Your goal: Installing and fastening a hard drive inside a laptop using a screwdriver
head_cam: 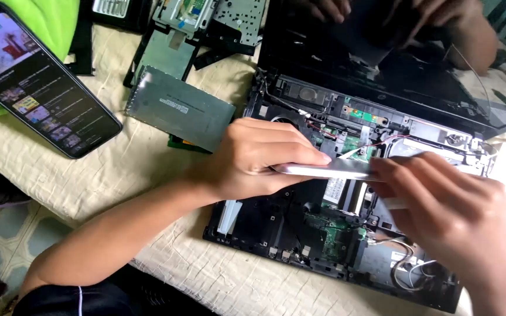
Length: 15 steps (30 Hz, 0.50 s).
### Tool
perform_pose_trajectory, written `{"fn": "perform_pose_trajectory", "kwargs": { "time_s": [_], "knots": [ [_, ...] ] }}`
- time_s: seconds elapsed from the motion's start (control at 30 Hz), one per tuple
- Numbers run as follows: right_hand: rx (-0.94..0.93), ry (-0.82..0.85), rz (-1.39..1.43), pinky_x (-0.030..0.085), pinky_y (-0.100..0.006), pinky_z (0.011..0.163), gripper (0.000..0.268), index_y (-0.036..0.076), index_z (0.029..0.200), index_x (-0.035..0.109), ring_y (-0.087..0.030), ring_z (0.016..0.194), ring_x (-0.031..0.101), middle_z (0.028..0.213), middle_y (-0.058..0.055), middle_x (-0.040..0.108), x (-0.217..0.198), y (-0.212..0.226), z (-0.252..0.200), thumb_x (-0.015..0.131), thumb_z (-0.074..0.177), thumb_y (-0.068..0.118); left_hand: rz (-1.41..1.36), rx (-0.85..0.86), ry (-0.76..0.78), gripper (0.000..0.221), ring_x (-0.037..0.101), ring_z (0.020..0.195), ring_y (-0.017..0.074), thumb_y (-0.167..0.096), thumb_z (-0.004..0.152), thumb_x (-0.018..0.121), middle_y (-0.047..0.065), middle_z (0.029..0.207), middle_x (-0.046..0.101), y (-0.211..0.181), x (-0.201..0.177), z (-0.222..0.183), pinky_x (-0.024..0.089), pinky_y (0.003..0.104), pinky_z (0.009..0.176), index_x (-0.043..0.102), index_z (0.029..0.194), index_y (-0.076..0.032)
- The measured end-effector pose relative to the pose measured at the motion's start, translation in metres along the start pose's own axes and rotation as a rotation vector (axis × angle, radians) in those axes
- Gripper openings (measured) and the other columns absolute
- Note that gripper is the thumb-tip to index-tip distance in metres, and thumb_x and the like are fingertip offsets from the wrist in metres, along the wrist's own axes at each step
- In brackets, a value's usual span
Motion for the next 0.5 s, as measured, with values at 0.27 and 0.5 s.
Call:
{"fn": "perform_pose_trajectory", "kwargs": {
  "time_s": [0.27,0.5],
  "knots": [
    [0.154,-0.109,0.290,0.058,-0.032,0.070,0.013,-0.006,0.101,0.071,-0.022,0.082,0.073,0.100,-0.013,0.075,-0.018,0.003,0.018,0.078,0.092,0.001,-0.023,-0.110,-0.149,0.016,0.069,0.065,0.0141,-0.012,0.093,0.080,0.010,0.095,0.079,-0.001,-0.008,0.002,0.053,0.022,0.055,0.072,0.104,-0.003],
    [0.587,-0.186,0.844,0.063,-0.029,0.058,0.026,-0.006,0.122,0.052,-0.028,0.087,0.084,0.091,-0.014,0.077,0.010,-0.020,-0.049,0.054,0.097,-0.015,-0.438,-0.329,0.029,0.028,0.068,0.067,0.0101,-0.039,0.114,0.051,0.004,0.106,0.078,0.015,0.010,-0.016,0.054,0.018,0.053,0.061,0.135,-0.023]
  ]
}}
Point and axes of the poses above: each hand's wrist, its own z-axis towards the middle knuckle, its own x-axis out of the palm, y = z × x, the point moved 2 cm from there along z, towards the middle knuckle
